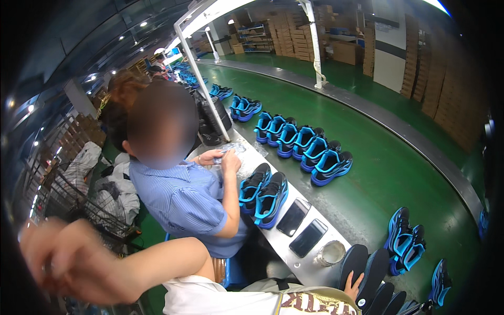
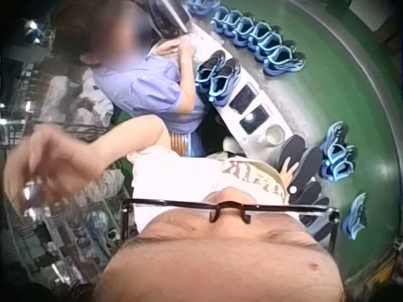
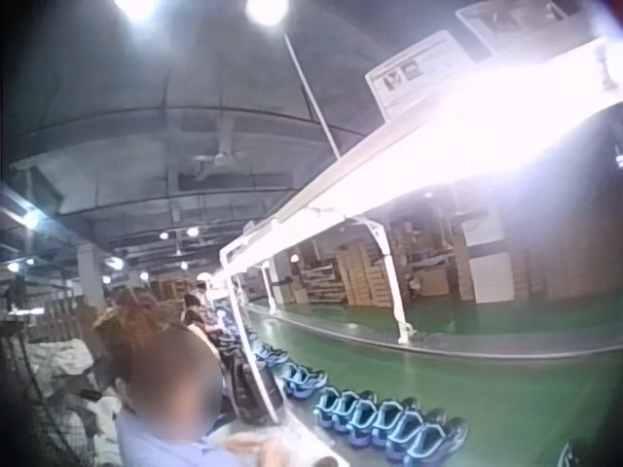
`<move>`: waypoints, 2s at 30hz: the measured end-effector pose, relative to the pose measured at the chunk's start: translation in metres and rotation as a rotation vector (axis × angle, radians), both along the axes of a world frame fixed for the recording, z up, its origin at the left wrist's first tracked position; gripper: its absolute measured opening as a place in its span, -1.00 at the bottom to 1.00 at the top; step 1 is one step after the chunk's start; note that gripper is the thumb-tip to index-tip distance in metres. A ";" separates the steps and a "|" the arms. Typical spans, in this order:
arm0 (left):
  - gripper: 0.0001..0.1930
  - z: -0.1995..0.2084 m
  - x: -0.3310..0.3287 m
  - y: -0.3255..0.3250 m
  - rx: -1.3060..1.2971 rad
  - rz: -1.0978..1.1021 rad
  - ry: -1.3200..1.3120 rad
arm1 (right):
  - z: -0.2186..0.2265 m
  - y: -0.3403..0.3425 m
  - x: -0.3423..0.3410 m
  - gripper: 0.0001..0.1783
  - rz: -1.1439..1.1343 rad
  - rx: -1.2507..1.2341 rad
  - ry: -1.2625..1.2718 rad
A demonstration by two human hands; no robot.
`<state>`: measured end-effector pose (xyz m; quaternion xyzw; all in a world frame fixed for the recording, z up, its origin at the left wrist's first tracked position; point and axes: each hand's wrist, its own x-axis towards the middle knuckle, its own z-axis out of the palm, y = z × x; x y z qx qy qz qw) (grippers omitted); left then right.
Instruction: The person inserts insoles into shoes along an assembly conveyor line by hand, turns to retrieve plastic bags from the floor and cart area, and returns to place insoles into more shoes.
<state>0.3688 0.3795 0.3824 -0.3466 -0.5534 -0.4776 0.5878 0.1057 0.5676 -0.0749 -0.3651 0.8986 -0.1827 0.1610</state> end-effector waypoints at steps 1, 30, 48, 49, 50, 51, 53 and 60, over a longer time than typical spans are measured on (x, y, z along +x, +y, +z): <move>-0.85 -0.003 -0.003 0.004 0.069 0.025 -0.065 | 0.000 0.006 -0.001 -0.21 0.018 -0.001 -0.002; -0.81 -0.116 -0.134 -0.034 -0.835 0.862 0.206 | 0.077 0.008 0.019 -0.16 -0.214 -0.056 -0.202; -0.36 -0.438 -0.479 -0.008 -0.299 0.142 -1.233 | 0.163 0.026 -0.031 -0.55 -0.345 -0.249 -0.005; -0.41 -0.434 -0.485 -0.007 -0.188 0.160 -1.254 | 0.167 0.027 -0.038 -0.60 -0.464 -0.304 0.028; -0.46 -0.444 -0.498 -0.008 -0.025 0.252 -1.201 | 0.170 0.026 -0.052 -0.65 -0.472 -0.333 0.137; -0.49 -0.443 -0.509 -0.003 0.198 0.100 -1.372 | 0.175 0.026 -0.069 -0.70 -0.503 -0.341 0.248; -0.49 -0.443 -0.522 -0.022 0.346 -0.062 -1.453 | 0.183 -0.003 -0.125 -0.82 -0.465 -0.377 0.332; -0.61 -0.403 -0.507 -0.036 0.096 0.212 -1.380 | 0.159 -0.042 -0.202 -0.88 -0.117 -0.059 0.347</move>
